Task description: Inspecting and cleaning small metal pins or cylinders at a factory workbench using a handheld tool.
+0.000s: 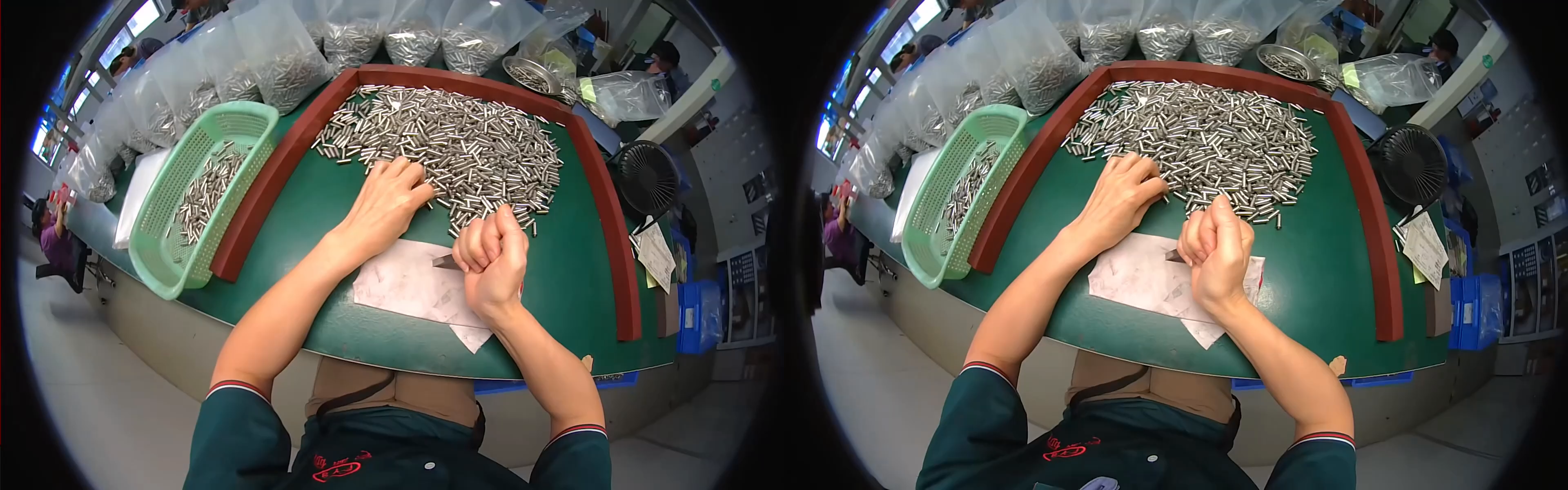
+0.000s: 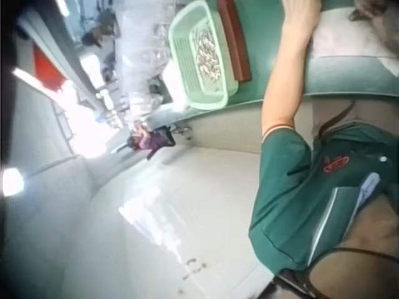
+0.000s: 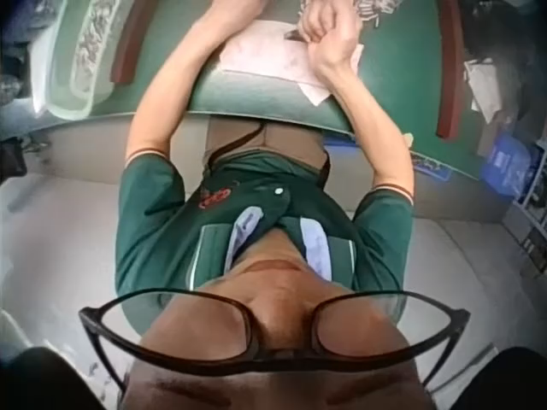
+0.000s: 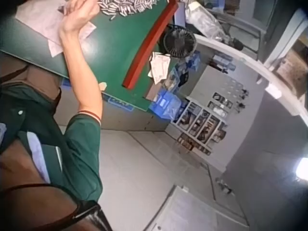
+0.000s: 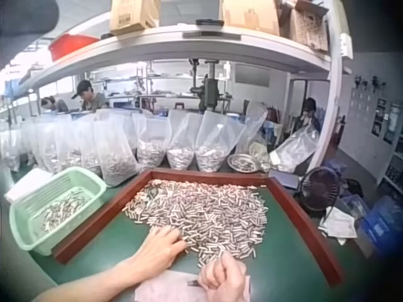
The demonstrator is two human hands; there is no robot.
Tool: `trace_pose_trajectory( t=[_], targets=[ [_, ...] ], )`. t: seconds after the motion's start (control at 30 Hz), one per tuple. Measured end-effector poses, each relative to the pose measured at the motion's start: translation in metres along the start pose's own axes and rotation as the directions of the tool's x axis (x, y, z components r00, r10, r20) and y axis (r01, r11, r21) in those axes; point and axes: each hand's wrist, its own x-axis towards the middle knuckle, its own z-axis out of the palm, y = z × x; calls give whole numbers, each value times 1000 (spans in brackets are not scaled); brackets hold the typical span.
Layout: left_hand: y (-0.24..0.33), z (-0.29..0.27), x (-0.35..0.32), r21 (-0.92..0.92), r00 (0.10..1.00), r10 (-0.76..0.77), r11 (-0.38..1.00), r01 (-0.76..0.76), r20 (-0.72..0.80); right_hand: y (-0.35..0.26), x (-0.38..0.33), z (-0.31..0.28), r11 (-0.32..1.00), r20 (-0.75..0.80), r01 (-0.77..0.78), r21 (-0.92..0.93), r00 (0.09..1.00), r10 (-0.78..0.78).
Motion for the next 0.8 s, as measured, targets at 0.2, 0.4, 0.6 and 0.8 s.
trace_pose_trajectory(
  t=[0.2, 0.4, 0.6, 0.8],
  targets=[
    [9, -5, -3, -172, 994, -81, 983, 68, -69, 2, -1, 1, 1000, 1, 0, 16, 1000, 0],
    [15, -22, -10, -810, 695, -454, -113, 575, 557, 2, 1, 1, 1000, -4, -3, 18, 1000, 3],
    [10, -24, -13, -765, 684, -363, -423, 485, 633, 0, 1, 4, 1000, -16, -15, 13, 1000, 15],
    [9, -18, -16, -808, 707, -392, -234, 541, 588, 1, 3, 1, 999, -30, -33, 14, 999, 33]
  ],
)
